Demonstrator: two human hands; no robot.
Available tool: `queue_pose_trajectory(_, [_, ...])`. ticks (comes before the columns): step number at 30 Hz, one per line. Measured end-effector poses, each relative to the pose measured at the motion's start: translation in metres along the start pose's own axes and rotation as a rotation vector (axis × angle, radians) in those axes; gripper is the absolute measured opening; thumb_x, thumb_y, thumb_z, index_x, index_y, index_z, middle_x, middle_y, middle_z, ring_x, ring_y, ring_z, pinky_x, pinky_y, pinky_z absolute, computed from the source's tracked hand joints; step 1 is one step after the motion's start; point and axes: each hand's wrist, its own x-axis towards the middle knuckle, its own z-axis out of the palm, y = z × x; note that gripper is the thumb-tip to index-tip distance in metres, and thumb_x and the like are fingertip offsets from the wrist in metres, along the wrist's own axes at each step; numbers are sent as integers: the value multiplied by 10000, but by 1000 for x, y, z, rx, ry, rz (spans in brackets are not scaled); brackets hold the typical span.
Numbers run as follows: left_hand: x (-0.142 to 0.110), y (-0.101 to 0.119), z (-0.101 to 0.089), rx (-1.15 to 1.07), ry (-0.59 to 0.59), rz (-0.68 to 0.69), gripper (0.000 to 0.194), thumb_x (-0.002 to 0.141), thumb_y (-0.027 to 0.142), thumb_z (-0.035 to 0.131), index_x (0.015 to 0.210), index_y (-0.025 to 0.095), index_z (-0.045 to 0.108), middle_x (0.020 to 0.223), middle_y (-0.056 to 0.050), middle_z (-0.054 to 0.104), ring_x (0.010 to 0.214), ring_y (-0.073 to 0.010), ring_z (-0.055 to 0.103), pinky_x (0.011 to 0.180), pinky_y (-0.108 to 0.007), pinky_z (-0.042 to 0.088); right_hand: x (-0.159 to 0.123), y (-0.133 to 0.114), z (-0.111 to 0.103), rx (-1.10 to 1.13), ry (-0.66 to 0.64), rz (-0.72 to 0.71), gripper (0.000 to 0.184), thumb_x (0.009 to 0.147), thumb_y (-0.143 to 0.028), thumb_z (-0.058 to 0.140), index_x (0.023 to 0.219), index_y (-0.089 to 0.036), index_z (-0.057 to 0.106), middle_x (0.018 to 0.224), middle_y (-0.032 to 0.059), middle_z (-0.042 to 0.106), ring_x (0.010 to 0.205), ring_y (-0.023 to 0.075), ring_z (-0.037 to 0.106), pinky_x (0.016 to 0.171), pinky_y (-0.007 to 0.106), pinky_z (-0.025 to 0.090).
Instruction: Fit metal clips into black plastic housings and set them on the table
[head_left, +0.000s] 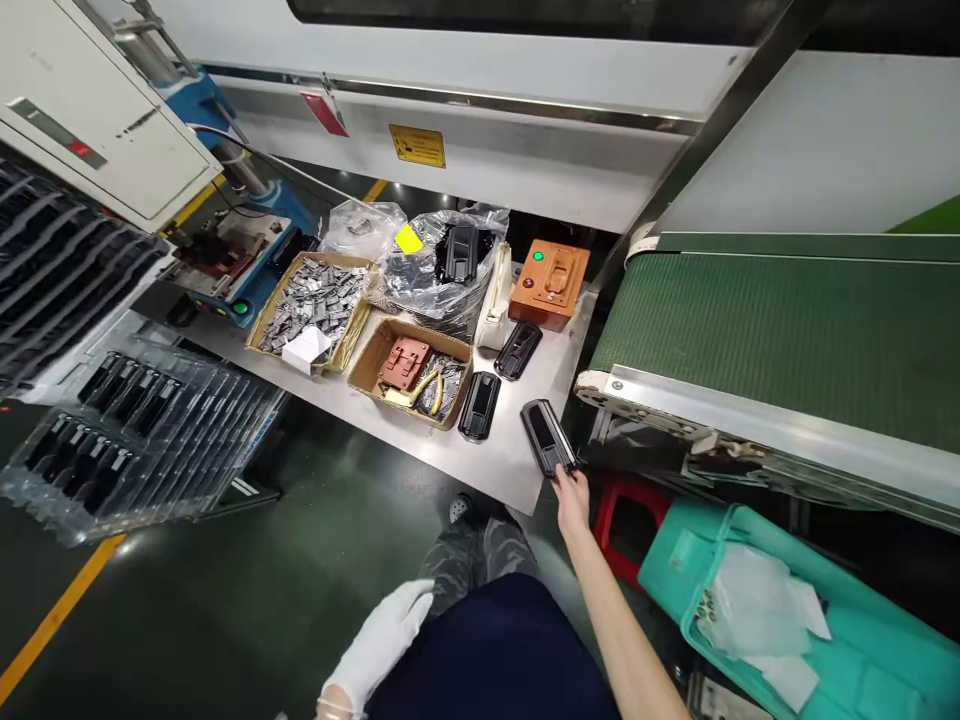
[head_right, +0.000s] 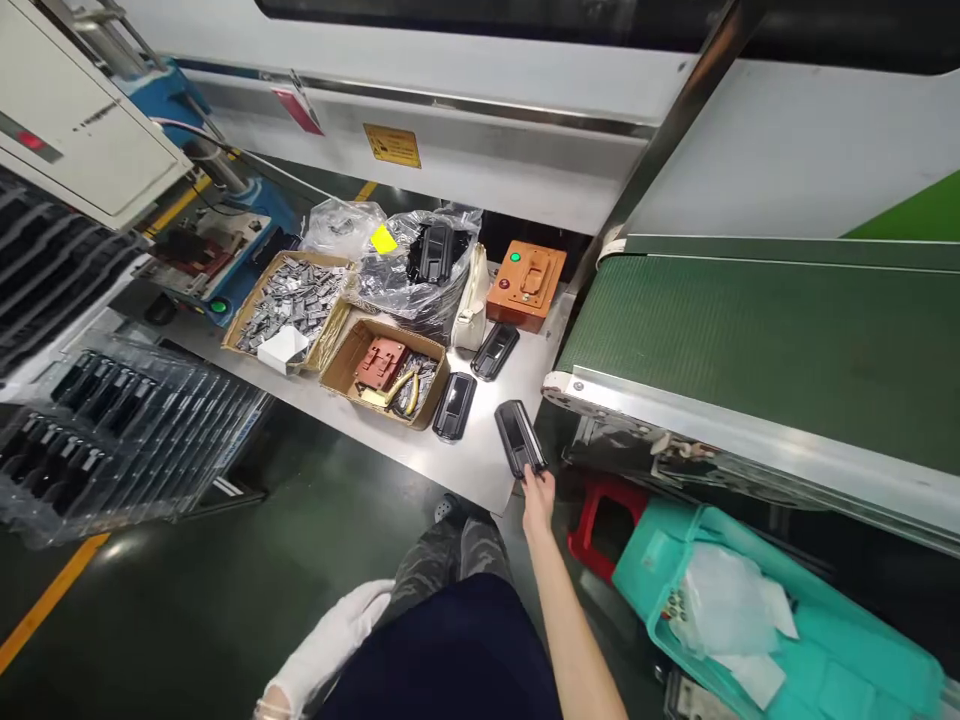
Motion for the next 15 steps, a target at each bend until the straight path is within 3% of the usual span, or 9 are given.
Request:
queue_pose_trajectory(2, [1, 36, -13, -29, 42, 60, 503, 981, 527, 426, 1317, 290, 716, 1408, -43, 722, 1340, -281, 669, 1234, -461, 477, -24, -7, -26, 42, 10, -58, 398, 1062, -549, 620, 1198, -175, 625, 1223, 113, 661, 1105, 264, 668, 987, 461, 582])
queue_pose_trajectory(4, [-4, 71, -30, -72, 164, 130, 587, 1025, 536, 429, 1506, 231, 570, 1594, -83, 568, 1495, -273, 530, 1310, -500, 375, -55, -20, -58, 77, -16, -112, 562, 903, -714, 713, 1111, -208, 584, 1144, 102, 689, 1069, 275, 681, 983, 458, 584])
queue_pose_trajectory(5, [-8, 89, -40, -107, 273, 202, 616, 1036, 525, 473, 1567, 213, 496, 1651, -103, 497, 1543, -279, 468, 1321, -524, 350, -71, -28, -74, 84, -45, -135, 645, 769, -775, 783, 1063, -245, 563, 1092, 87, 706, 1039, 278, 690, 961, 426, 593])
queue_pose_trajectory(7, [-21, 125, -60, -97, 476, 480, 702, 1026, 518, 594, 1632, 229, 388, 1697, -127, 420, 1570, -295, 423, 1320, -541, 344, -104, -47, -106, 74, -105, -166, 731, 582, -766, 892, 1026, -291, 558, 955, 51, 717, 914, 269, 707, 839, 366, 617])
queue_pose_trajectory(10, [-46, 175, -89, -28, 390, 724, 998, 892, 639, 760, 1691, 313, 259, 1711, -115, 391, 1560, -338, 424, 1294, -541, 393, -142, -69, -145, 13, -190, -234, 658, 568, -665, 968, 999, -326, 605, 870, 44, 721, 812, 287, 736, 713, 369, 635])
queue_pose_trajectory(12, [-64, 197, -101, -10, 275, 785, 908, 867, 629, 783, 1629, 304, 411, 1571, -80, 590, 1468, -328, 557, 1258, -533, 457, -155, -76, -168, 22, -264, -280, 549, 625, -650, 958, 961, -366, 630, 971, 78, 759, 968, 364, 759, 790, 471, 659])
queue_pose_trajectory(14, [-81, 204, -105, -43, 196, 739, 585, 834, 611, 827, 1327, 313, 726, 1208, 1, 802, 1253, -288, 725, 1110, -438, 607, -154, -76, -190, 33, -347, -302, 466, 618, -650, 950, 928, -457, 660, 983, 88, 762, 1138, 427, 712, 904, 599, 629])
queue_pose_trajectory(15, [-90, 203, -103, -74, 184, 683, 447, 799, 626, 850, 1107, 305, 814, 998, 22, 825, 1091, -270, 785, 985, -382, 664, -147, -75, -199, 27, -391, -307, 462, 580, -641, 958, 918, -512, 670, 927, 91, 749, 1166, 444, 691, 940, 643, 603])
